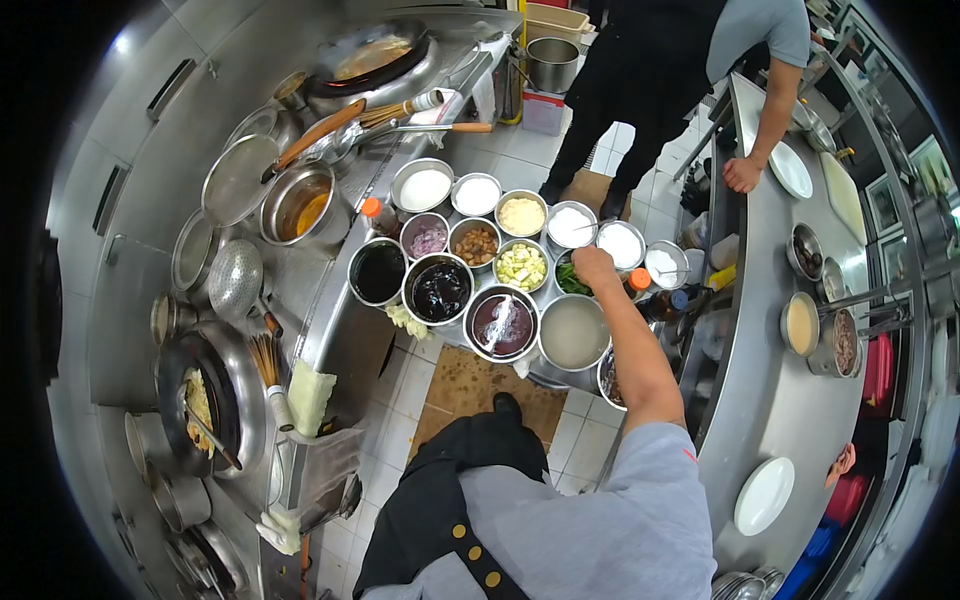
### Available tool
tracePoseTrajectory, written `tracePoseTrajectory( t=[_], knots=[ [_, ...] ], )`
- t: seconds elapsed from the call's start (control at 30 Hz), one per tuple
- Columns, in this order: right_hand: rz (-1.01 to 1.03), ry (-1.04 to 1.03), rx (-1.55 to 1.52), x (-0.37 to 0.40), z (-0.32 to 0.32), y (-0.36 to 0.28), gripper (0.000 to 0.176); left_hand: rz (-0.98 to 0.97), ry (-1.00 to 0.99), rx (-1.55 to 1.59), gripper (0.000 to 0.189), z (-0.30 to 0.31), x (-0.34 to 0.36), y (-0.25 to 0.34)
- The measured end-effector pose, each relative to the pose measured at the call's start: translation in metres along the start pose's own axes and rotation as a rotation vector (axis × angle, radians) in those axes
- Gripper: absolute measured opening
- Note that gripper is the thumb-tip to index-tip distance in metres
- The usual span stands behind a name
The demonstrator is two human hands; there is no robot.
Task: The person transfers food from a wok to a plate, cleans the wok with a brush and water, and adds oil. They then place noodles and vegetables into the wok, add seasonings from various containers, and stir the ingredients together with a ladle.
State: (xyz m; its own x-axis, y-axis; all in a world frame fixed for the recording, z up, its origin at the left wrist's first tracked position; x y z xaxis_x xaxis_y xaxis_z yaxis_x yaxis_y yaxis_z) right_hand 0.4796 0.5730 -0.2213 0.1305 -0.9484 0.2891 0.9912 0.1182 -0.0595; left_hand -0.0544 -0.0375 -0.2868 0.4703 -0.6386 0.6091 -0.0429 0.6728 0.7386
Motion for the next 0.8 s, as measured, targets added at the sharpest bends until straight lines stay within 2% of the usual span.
tracePoseTrajectory(
  t=[0.13,0.23,0.33,0.4,0.43,0.5,0.53,0.6,0.63,0.7,0.73,0.8],
  knots=[
    [0.007,0.112,-0.038,0.011,0.011,-0.005,0.019,-0.069,-0.017,-0.006,0.038,0.009,0.000,0.006],
    [-0.028,0.146,-0.076,0.022,0.015,-0.005,0.017,0.020,-0.017,0.058,0.037,0.015,0.004,0.002],
    [-0.156,0.224,-0.220,0.048,0.033,-0.012,0.017,0.077,0.000,0.056,0.033,0.023,0.004,-0.014],
    [-0.324,0.318,-0.677,0.067,0.048,-0.020,0.016,0.093,-0.020,0.043,0.032,0.036,-0.003,-0.027],
    [-0.321,0.331,-0.667,0.073,0.051,-0.024,0.016,0.096,-0.035,0.041,0.031,0.043,-0.007,-0.033],
    [-0.449,0.375,-1.312,0.080,0.051,-0.031,0.020,0.096,-0.068,0.044,0.031,0.059,-0.018,-0.044],
    [-0.435,0.361,-1.469,0.089,0.061,-0.044,0.020,0.096,-0.087,0.046,0.030,0.068,-0.024,-0.050],
    [-0.267,0.302,-1.762,0.082,0.053,-0.046,0.016,0.079,-0.123,0.065,0.031,0.094,-0.039,-0.061],
    [-0.314,0.339,-1.803,0.090,0.071,-0.072,0.020,0.056,-0.143,0.057,0.031,0.112,-0.045,-0.072],
    [-0.241,0.341,-1.741,0.077,0.088,-0.107,0.019,0.002,-0.184,0.086,0.033,0.134,-0.055,-0.068],
    [-0.129,0.368,-1.762,0.076,0.107,-0.145,0.014,0.084,-0.061,0.231,0.032,0.136,-0.056,-0.042],
    [-0.008,0.313,-1.851,0.059,0.128,-0.217,0.015,0.091,-0.106,0.511,0.041,0.165,-0.047,0.033]
  ],
)
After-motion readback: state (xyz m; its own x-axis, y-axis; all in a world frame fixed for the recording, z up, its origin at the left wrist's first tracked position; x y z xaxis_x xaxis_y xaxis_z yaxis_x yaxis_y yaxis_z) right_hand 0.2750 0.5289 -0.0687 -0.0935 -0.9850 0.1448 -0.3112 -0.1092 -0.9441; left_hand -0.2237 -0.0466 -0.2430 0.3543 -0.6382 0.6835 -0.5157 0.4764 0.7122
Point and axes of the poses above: each hand's wrist, its own x-axis away from the middle knuckle, its own z-axis out of the back of the hand, y = z × x, the point moved 1 cm from there along -x, towards the middle knuckle, and after that the axes turned 4 degrees about y, right-handed, at the moved point
